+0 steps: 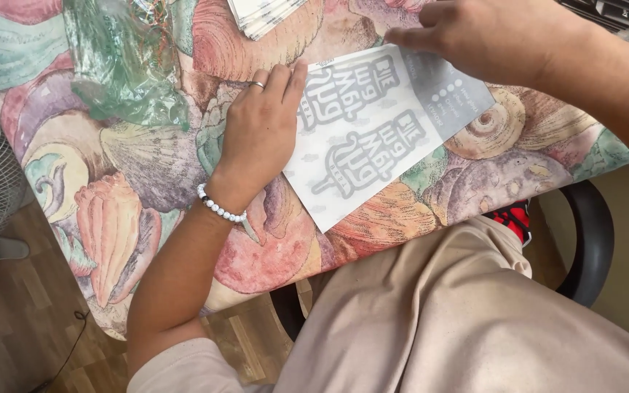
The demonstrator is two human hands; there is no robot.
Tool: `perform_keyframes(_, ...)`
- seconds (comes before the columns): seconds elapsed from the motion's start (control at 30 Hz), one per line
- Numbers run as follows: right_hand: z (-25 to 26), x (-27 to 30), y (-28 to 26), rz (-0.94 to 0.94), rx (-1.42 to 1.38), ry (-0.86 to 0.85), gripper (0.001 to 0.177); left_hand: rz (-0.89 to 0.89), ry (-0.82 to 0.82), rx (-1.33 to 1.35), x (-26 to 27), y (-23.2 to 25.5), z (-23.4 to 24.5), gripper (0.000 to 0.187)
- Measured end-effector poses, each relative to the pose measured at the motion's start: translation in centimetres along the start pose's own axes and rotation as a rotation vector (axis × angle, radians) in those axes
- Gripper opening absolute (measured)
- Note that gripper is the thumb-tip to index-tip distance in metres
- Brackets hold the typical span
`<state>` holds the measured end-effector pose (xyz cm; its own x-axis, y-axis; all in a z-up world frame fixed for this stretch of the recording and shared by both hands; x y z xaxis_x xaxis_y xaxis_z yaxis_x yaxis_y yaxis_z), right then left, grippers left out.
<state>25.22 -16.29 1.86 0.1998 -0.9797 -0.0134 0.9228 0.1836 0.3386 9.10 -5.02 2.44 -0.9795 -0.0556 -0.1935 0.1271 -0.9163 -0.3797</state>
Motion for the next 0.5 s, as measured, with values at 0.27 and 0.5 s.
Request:
perform_keyframes(0.27, 1.0, -0.9, -1.4, 0.038, 0.053, -0.094, 0.062, -0.073, -0.139, -0.155, -1.7, 0.6, 0.6, 0.072)
perform_keyframes(0.5, 1.6, -1.8, -1.6, 0.014, 0.017, -0.149, 0.067, -0.068, -0.104, -0.170, -2.3, 0.5, 0.4, 0.065)
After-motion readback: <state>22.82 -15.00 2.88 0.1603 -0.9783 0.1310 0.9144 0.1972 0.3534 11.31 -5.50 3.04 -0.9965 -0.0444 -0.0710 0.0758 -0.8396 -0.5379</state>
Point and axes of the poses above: each hand's wrist, its own x-axis away from the middle knuckle, its own z-axis out of the back of the hand, y = z × x, the point moved 10 cm from there along -x, towards the middle knuckle, and after that the axes turned 13 degrees about -x, right-handed, at the moved point
